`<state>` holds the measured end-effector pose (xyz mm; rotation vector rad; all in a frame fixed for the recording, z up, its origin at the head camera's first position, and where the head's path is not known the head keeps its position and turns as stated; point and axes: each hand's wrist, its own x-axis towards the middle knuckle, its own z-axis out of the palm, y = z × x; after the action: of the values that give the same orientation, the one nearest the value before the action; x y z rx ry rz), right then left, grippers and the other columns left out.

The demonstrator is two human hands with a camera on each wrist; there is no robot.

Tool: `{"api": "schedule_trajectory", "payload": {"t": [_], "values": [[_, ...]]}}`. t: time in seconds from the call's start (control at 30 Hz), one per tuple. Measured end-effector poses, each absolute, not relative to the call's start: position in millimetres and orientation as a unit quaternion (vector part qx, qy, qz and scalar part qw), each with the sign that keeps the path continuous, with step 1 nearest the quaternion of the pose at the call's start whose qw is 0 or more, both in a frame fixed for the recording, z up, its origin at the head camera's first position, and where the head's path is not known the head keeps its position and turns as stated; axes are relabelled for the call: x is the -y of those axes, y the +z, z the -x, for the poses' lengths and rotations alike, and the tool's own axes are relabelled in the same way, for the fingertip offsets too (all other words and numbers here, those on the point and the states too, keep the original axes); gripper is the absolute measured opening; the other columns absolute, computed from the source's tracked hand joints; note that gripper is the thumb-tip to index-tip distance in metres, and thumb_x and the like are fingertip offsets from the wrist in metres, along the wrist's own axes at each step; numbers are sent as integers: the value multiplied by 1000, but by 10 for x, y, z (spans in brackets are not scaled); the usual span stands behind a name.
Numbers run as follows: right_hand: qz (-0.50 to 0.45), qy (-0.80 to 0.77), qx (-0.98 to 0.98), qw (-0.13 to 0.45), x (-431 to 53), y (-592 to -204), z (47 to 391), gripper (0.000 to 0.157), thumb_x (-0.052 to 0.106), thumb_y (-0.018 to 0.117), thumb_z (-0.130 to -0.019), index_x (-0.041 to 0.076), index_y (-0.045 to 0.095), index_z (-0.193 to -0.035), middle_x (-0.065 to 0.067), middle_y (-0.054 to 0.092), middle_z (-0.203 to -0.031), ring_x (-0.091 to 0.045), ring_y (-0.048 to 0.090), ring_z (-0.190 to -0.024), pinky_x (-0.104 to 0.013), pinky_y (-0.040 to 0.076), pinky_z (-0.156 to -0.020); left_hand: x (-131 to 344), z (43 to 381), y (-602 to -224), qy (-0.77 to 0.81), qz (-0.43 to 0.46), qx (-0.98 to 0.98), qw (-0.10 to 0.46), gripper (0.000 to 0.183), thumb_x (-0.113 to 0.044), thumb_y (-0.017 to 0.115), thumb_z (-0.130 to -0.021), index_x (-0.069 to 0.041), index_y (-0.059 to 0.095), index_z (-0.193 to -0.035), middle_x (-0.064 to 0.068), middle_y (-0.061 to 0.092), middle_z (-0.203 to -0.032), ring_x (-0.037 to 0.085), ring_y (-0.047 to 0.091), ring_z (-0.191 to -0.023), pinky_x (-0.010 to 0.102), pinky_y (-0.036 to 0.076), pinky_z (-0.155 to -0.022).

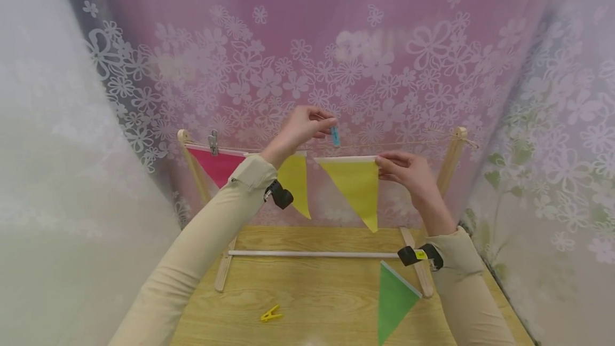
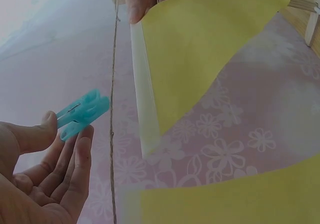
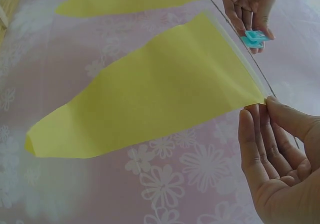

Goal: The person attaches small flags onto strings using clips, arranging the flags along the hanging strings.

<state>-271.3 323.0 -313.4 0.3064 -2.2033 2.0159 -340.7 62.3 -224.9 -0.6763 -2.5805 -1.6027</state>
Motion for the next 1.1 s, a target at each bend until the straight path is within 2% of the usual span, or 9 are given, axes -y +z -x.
{"api": "schedule_trajectory", "payload": {"t": [0.2, 0.37, 0.57, 0.87, 1.0, 1.1], "values": [[-105, 676, 726, 71, -3222, -3141, 2732, 26, 16, 69, -98, 3, 65, -119, 7, 72, -99, -11, 69, -84, -23, 59, -79, -630, 3403, -2270, -495, 224, 840, 24, 21, -31, 72, -96, -14, 75, -108, 2, 76, -100, 10, 72, -82, 19, 57, -72], [-102, 680, 722, 73, -3213, -3151, 2733, 19, 16, 69, -98, 8, 68, -115, 6, 72, -98, -11, 69, -83, -23, 59, -79, -640, 3396, -2311, -501, 243, 830, 15, 18, -27, 71, -97, -12, 75, -106, 4, 75, -101, 18, 73, -89, 20, 57, -74], [-100, 679, 723, 77, -3199, -3149, 2735, 19, 17, 69, -98, 8, 69, -114, 6, 72, -97, -11, 70, -83, -22, 59, -79, -649, 3392, -2358, -499, 240, 833, 1, 18, -28, 72, -97, -12, 75, -106, 2, 74, -103, 26, 72, -97, 23, 59, -76], [-112, 696, 705, 80, -3134, -3166, 2751, 13, 14, 69, -97, 9, 72, -109, 4, 74, -94, -12, 71, -81, -24, 60, -77, -649, 3387, -2407, -476, 242, 846, 4, 21, -31, 72, -97, -13, 76, -107, 3, 75, -103, 19, 74, -89, 24, 58, -76], [-112, 692, 709, 77, -3106, -3165, 2755, 15, 15, 69, -98, 8, 70, -111, 5, 74, -94, -12, 71, -81, -24, 60, -78, -663, 3381, -2423, -475, 243, 846, 2, 20, -29, 73, -96, -12, 77, -106, 3, 75, -102, 19, 74, -88, 27, 59, -78], [-111, 688, 713, 76, -3089, -3152, 2754, 18, 16, 69, -98, 6, 68, -113, 5, 74, -95, -11, 71, -82, -24, 59, -79, -673, 3365, -2417, -467, 246, 849, 5, 20, -29, 73, -96, -12, 77, -106, 2, 75, -100, 17, 74, -86, 25, 59, -75]]}}
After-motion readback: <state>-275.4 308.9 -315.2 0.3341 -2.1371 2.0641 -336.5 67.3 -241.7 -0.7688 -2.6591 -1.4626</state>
